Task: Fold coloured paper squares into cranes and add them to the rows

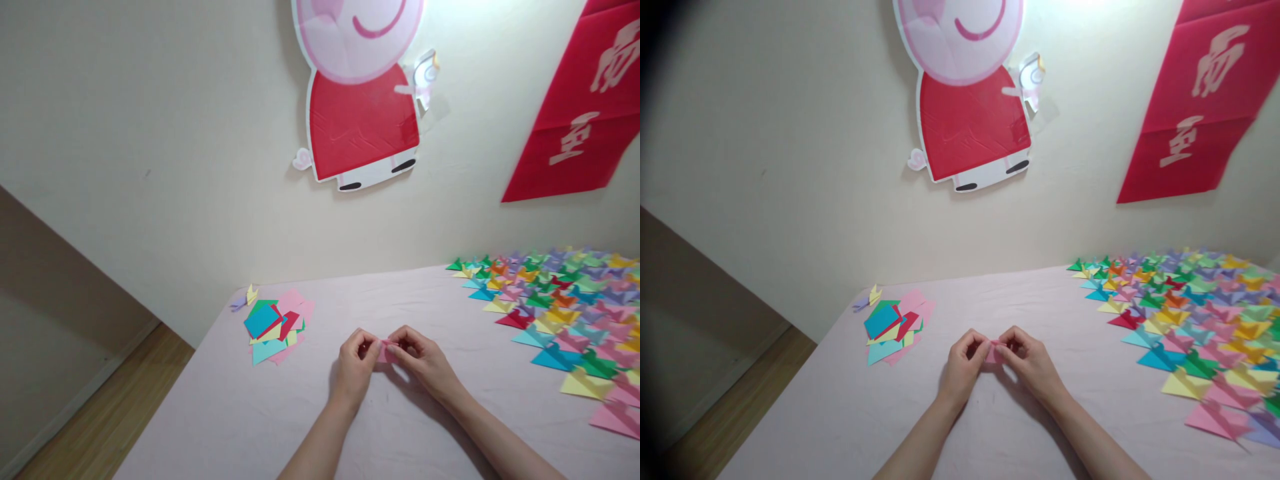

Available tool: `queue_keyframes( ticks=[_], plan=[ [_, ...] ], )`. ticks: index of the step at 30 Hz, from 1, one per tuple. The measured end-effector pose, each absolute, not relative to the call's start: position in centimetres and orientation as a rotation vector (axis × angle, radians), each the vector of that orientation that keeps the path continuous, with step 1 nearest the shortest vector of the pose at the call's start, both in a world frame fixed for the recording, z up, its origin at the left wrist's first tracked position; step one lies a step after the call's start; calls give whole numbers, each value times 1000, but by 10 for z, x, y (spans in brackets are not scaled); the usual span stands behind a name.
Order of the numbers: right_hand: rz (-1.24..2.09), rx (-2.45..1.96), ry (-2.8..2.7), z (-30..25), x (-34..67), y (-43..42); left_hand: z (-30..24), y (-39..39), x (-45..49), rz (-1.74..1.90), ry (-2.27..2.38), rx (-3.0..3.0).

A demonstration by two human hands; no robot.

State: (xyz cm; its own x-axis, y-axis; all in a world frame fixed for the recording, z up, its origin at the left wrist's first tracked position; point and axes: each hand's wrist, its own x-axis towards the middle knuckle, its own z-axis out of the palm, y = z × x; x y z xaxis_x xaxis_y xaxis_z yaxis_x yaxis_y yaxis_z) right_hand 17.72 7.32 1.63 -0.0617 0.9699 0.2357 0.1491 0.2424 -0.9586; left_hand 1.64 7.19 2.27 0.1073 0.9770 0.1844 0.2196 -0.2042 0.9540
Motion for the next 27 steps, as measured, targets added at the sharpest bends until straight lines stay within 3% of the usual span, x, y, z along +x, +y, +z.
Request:
queue_keyframes(
  ticks=[13,27],
  plan=[
    [1184,-1056,-1361,17,176,73,18,71,21,1177,1251,1633],
    [1030,-1106,-1436,9,178,76,19,67,23,1041,1230,1662]
  ],
)
